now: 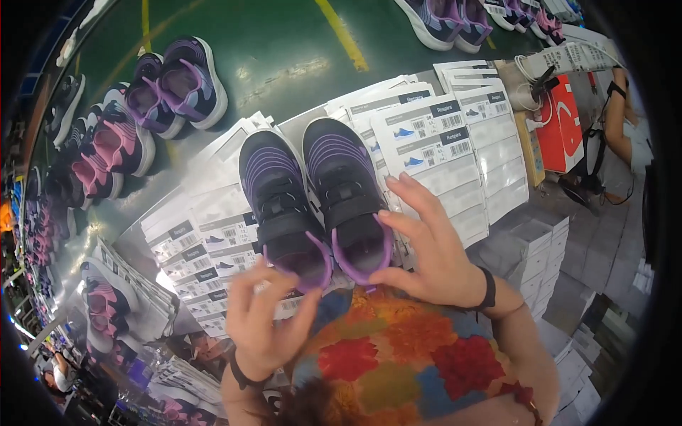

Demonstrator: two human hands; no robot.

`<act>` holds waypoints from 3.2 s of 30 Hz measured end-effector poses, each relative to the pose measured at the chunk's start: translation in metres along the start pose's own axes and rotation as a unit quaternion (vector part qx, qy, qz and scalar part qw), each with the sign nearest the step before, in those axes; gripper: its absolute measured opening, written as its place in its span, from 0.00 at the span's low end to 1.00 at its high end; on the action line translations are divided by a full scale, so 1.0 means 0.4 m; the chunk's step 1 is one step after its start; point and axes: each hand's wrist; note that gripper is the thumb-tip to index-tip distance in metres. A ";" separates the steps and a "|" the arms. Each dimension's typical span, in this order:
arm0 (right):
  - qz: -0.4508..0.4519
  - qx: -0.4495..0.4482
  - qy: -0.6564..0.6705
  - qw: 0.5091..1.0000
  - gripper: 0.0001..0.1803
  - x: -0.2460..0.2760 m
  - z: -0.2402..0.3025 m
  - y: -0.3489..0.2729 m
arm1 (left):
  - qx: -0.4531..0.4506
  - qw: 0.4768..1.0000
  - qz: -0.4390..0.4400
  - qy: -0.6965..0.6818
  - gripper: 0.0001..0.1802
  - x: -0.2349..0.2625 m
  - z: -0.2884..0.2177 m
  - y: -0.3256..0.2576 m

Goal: Matching finished shoes with their corresponding size/style tags on a production line.

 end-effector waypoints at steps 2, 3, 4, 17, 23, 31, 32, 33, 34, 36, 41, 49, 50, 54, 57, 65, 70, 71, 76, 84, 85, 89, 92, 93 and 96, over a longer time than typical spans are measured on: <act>-0.052 0.014 -0.012 0.998 0.28 0.007 0.008 0.044 | -0.019 0.991 -0.093 0.093 0.26 0.003 0.009 0.087; -0.028 0.085 -0.127 0.988 0.24 0.009 -0.007 0.068 | -0.086 0.988 -0.073 0.107 0.24 -0.003 0.051 0.116; -0.005 0.157 -0.239 0.958 0.20 0.007 -0.017 0.093 | -0.152 0.979 -0.053 0.123 0.22 -0.003 0.077 0.136; 0.179 -0.096 0.375 0.904 0.12 0.134 -0.081 0.349 | 0.041 0.986 0.057 -0.148 0.08 0.138 0.062 0.318; -0.034 0.090 0.097 0.991 0.07 0.117 -0.030 0.278 | -0.091 0.994 -0.004 0.053 0.08 0.126 0.003 0.309; -0.266 0.213 0.363 0.867 0.31 0.214 -0.072 0.164 | -0.195 0.854 -0.385 -0.290 0.39 0.106 0.077 0.257; -0.243 0.181 0.563 0.769 0.42 0.168 -0.134 0.189 | -0.150 0.820 -0.323 -0.447 0.40 0.088 0.113 0.265; -0.180 0.172 0.715 0.653 0.46 0.142 -0.170 0.155 | -0.110 0.751 -0.225 -0.611 0.41 0.062 0.120 0.297; -0.144 0.088 0.713 0.681 0.45 0.130 -0.156 0.152 | -0.051 0.666 -0.136 -0.732 0.42 0.040 0.148 0.282; -0.096 -0.011 0.727 0.680 0.44 0.114 -0.130 0.145 | 0.012 0.585 -0.001 -0.811 0.39 -0.112 0.249 0.268; -0.035 0.052 0.880 0.471 0.33 0.108 -0.173 0.098 | 0.021 0.411 0.108 -0.905 0.41 -0.158 0.122 0.302; -0.259 -0.183 0.333 0.888 0.38 0.332 -0.363 0.431 | 0.168 0.885 -0.011 -0.434 0.36 0.028 0.045 0.745; -0.232 -0.217 0.243 0.916 0.40 0.322 -0.439 0.470 | 0.167 0.916 0.009 -0.364 0.40 0.017 0.032 0.760; -0.130 -0.077 -0.177 0.972 0.40 0.270 -0.536 0.453 | 0.048 0.985 0.162 -0.037 0.38 0.067 0.041 0.619; -0.174 -0.020 -0.207 0.963 0.27 0.232 -0.342 0.350 | 0.047 0.967 0.007 0.250 0.29 0.095 0.090 0.364; 0.152 0.064 0.014 0.986 0.14 0.081 -0.174 0.351 | 0.209 0.970 -0.009 -0.121 0.13 0.092 0.144 0.022; 0.136 0.122 -0.047 0.982 0.13 -0.016 -0.159 0.437 | 0.198 0.921 -0.054 -0.332 0.15 0.095 0.140 -0.111; 0.147 0.120 -0.065 0.980 0.13 -0.029 -0.153 0.447 | 0.257 0.925 -0.056 -0.273 0.18 0.074 0.148 -0.095; 0.141 0.121 -0.058 0.981 0.12 -0.047 -0.135 0.443 | 0.311 0.898 -0.038 -0.309 0.27 0.048 0.166 -0.010; 0.200 0.254 0.344 0.882 0.12 0.020 0.025 0.330 | 0.073 0.968 0.099 -0.219 0.28 0.143 0.104 -0.045; 0.196 0.243 0.338 0.888 0.12 0.019 0.032 0.305 | 0.077 0.949 0.113 -0.283 0.23 0.123 0.105 -0.034; 0.220 0.240 0.342 0.882 0.16 0.060 0.004 0.327 | 0.168 0.897 0.056 -0.406 0.12 0.103 0.083 -0.001; 0.148 0.159 0.154 0.964 0.20 0.098 -0.083 0.446 | 0.233 0.908 0.026 -0.349 0.07 0.100 0.090 -0.015; 0.146 0.160 0.152 0.964 0.20 0.078 -0.099 0.457 | 0.133 0.917 0.031 -0.376 0.09 0.112 0.096 -0.017; 0.127 0.114 -0.131 0.977 0.23 -0.014 -0.131 0.460 | -0.099 0.693 0.087 -0.709 0.25 0.116 0.166 -0.032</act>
Point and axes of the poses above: each hand's wrist, its own y-axis towards the middle knuckle, its own x-axis out of the back of the hand, z = x × y, and after that the axes turned 14 degrees about z, right-handed
